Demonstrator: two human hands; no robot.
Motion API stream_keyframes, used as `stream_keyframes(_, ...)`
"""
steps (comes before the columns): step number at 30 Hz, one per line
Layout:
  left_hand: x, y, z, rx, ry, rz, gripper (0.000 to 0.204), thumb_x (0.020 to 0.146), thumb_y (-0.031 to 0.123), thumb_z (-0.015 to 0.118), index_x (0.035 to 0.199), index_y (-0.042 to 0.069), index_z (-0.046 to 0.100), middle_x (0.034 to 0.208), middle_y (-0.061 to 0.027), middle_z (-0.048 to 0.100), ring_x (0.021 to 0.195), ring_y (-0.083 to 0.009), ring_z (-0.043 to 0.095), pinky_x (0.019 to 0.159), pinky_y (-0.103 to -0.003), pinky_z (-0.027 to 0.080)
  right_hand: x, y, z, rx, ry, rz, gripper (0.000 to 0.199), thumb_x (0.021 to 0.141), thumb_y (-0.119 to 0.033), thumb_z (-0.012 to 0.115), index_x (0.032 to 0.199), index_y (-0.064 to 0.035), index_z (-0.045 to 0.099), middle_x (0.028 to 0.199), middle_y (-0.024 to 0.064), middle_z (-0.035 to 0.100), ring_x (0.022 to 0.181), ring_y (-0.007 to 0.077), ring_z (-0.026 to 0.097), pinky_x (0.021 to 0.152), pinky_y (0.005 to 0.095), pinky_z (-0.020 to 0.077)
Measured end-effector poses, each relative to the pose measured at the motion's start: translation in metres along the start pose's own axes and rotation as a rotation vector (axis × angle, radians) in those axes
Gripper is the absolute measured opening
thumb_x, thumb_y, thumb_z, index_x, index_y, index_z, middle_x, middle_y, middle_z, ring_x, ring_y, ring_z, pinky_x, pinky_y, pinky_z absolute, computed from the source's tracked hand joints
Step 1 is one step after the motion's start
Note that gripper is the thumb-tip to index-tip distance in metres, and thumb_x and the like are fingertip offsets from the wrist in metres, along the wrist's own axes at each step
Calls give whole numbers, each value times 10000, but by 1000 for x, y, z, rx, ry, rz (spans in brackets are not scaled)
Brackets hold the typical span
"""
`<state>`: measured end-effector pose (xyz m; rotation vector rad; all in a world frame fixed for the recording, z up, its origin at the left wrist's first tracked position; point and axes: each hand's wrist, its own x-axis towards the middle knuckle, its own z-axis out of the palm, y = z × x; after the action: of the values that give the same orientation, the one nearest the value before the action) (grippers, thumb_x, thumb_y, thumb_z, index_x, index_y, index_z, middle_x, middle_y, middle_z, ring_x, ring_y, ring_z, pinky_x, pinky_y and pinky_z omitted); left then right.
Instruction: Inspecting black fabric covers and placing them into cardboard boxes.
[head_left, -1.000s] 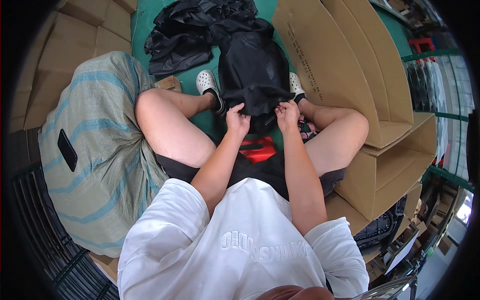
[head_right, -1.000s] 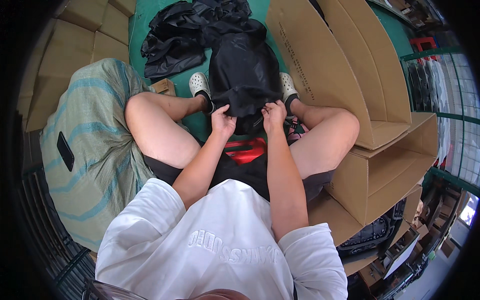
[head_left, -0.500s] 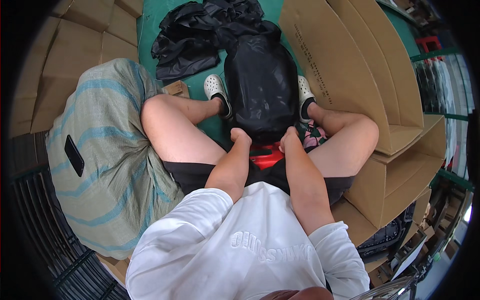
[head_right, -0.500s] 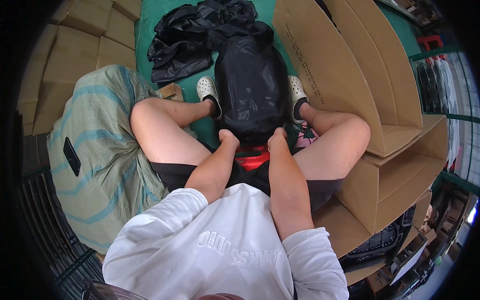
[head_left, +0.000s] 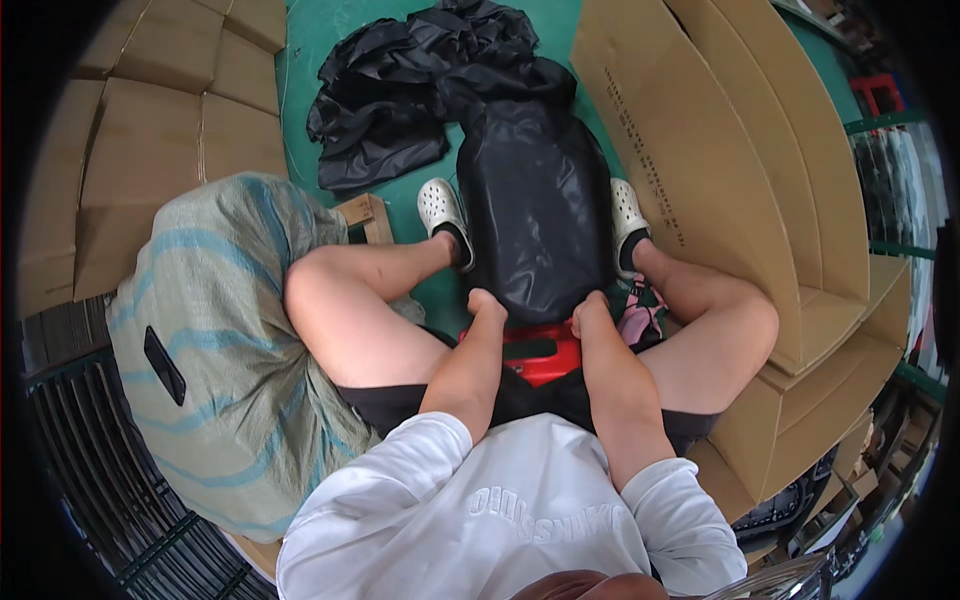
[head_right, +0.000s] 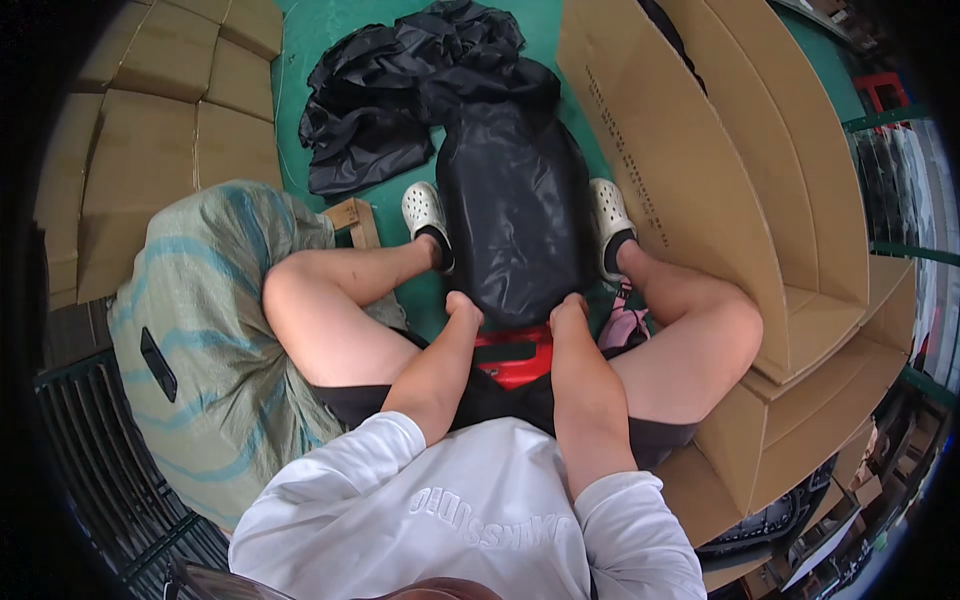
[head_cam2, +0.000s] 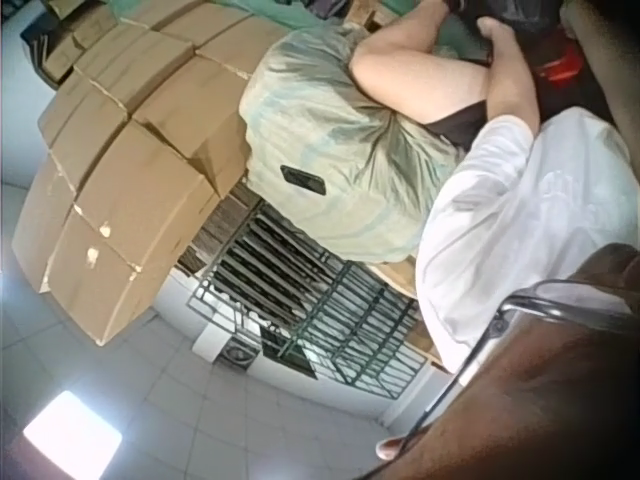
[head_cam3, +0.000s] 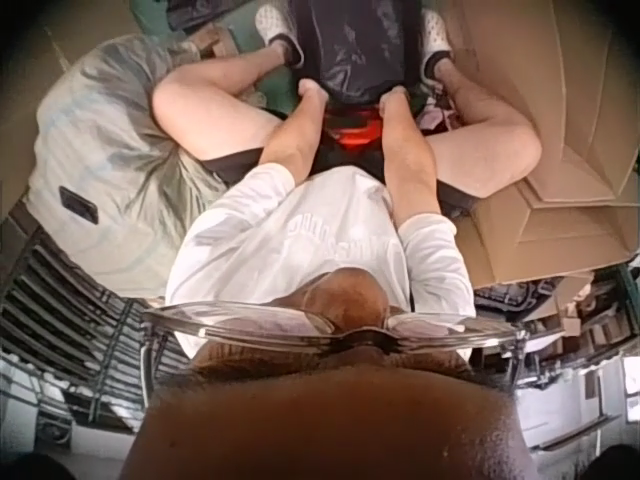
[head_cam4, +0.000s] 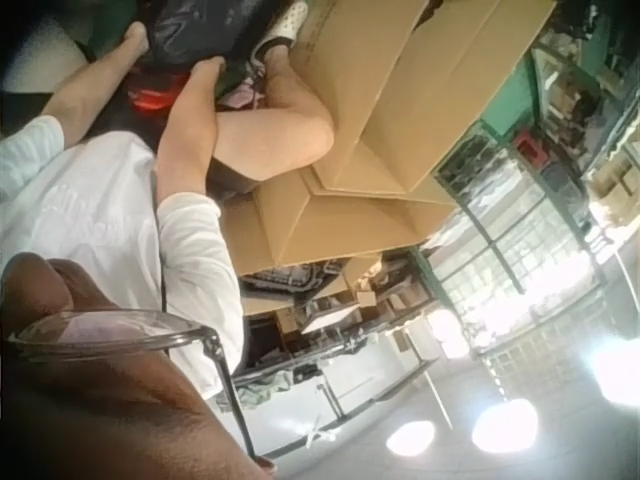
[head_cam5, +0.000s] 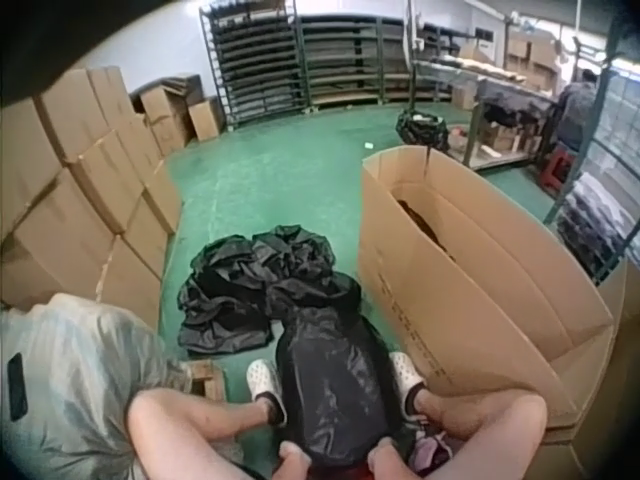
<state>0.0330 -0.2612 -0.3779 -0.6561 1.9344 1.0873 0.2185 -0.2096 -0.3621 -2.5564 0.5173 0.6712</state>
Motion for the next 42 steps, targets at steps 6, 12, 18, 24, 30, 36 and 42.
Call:
stream_keyframes(6,-36,81,63,365,33,860,422,875,246,521,1166,-53,589,1160,-250,618,1107,-365,580,969,-438,435,57,-15,-38,90,276,-290,316,713,-74,552,992,49,636,972,220,677,872,441,634,837,507,501)
stream_keyframes(12,-134,157,140,755,-495,1761,566,825,202,632,1322,-10,464,1423,-207,420,1312,-361,399,1097,-436,309,-75,-136,-59,103,-243,-1640,364,823,-167,587,1148,-3,567,1276,203,519,1236,375,450,1038,449,352)
stream_keyframes(18,-139,149,176,1275,-615,2085,730,902,369,549,1488,32,272,1575,-169,179,1464,-322,146,1184,-452,132,-104,-156,-20,-379,-376,-2082,568,936,-281,497,1457,-99,364,1540,123,292,1413,358,258,1156,483,209)
stream_keyframes(24,-135,144,185,1394,-593,2088,702,936,434,438,1498,50,268,1583,-142,183,1472,-311,123,1188,-453,95,-97,-157,-5,-625,-131,-1773,580,957,-383,450,1506,-331,271,1590,68,172,1383,423,262,1091,590,261)
stream_keyframes(30,-136,148,187,1401,-597,2043,695,933,424,432,1498,51,272,1581,-142,192,1470,-316,134,1186,-463,97,-101,-155,-1,-658,-125,-1766,577,954,-367,449,1504,-335,278,1591,97,165,1338,426,331,1061,556,320)
stream_keyframes(36,-140,154,185,1387,-656,1976,715,910,421,467,1486,36,292,1576,-147,204,1468,-310,148,1184,-463,105,-107,-154,0,-595,-80,-1809,552,940,-355,466,1477,-289,358,1564,122,243,1296,426,389,1047,535,342)
stream_keyframes(42,-142,153,185,1371,-709,1950,721,901,413,470,1482,24,293,1572,-162,209,1467,-320,148,1182,-467,112,-105,-155,-3,-622,-53,-1806,550,934,-348,469,1470,-270,374,1551,126,272,1288,412,401,1044,525,346)
